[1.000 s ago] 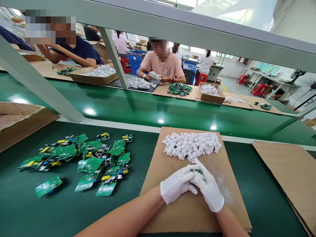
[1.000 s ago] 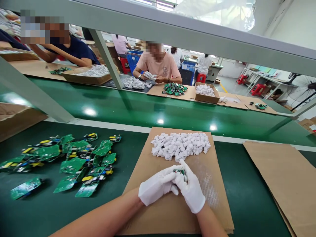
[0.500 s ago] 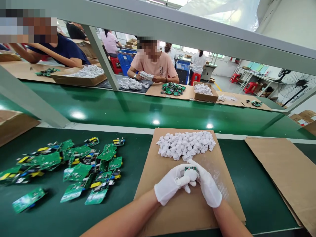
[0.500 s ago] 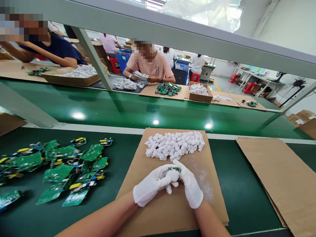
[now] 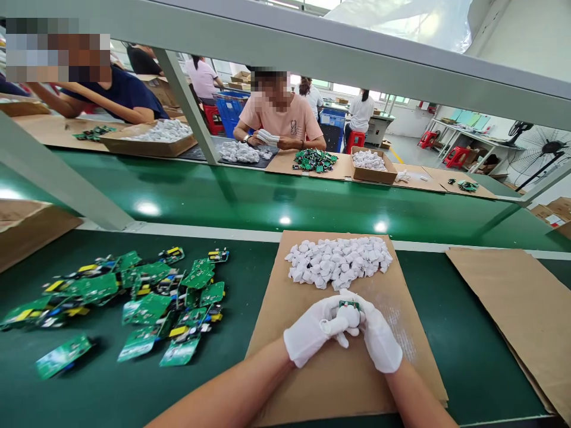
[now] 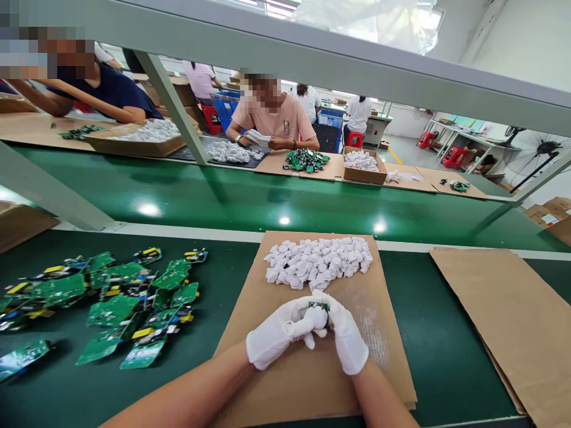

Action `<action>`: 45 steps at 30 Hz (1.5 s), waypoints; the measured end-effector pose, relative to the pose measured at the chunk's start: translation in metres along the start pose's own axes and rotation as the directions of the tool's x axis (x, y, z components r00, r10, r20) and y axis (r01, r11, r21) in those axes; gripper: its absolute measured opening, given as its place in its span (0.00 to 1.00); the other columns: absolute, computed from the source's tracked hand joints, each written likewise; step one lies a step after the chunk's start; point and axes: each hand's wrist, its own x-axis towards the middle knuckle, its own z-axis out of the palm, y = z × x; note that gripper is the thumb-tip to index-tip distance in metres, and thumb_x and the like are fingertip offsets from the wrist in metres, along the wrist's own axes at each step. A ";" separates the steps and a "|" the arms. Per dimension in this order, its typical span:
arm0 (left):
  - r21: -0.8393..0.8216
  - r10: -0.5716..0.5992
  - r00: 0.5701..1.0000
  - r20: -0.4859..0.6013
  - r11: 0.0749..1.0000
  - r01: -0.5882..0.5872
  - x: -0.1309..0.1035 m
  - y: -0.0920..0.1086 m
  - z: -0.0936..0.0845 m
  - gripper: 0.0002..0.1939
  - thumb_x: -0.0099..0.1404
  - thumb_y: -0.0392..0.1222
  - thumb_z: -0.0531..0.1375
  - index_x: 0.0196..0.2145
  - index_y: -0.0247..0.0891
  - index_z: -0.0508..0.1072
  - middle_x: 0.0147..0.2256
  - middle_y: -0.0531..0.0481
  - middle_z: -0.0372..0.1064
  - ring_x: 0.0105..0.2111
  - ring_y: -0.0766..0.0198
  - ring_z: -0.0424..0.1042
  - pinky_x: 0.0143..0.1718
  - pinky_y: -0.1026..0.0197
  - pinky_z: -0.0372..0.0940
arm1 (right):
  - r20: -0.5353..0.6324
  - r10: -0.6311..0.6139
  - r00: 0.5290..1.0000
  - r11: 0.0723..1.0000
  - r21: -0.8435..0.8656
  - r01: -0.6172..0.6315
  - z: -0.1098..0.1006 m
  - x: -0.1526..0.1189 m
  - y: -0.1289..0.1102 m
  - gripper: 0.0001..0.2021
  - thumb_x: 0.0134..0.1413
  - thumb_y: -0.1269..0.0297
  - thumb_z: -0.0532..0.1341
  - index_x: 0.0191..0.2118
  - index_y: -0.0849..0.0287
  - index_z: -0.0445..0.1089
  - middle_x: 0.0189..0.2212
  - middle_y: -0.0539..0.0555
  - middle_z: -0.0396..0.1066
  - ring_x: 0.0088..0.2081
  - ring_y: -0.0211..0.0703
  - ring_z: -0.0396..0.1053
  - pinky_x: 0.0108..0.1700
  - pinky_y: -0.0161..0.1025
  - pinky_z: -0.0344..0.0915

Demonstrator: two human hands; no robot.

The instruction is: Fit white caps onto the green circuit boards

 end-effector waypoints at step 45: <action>0.065 0.015 0.985 -0.171 0.998 -0.004 -0.002 0.000 0.006 0.18 0.53 0.50 0.62 0.33 0.32 0.68 0.27 0.47 0.68 0.26 0.67 0.66 0.19 0.70 0.60 | 0.055 -0.091 0.994 0.945 -0.310 0.103 -0.001 -0.001 -0.003 0.23 0.58 0.53 0.52 0.55 0.58 0.62 0.30 0.52 0.75 0.41 0.48 0.70 0.47 0.42 0.64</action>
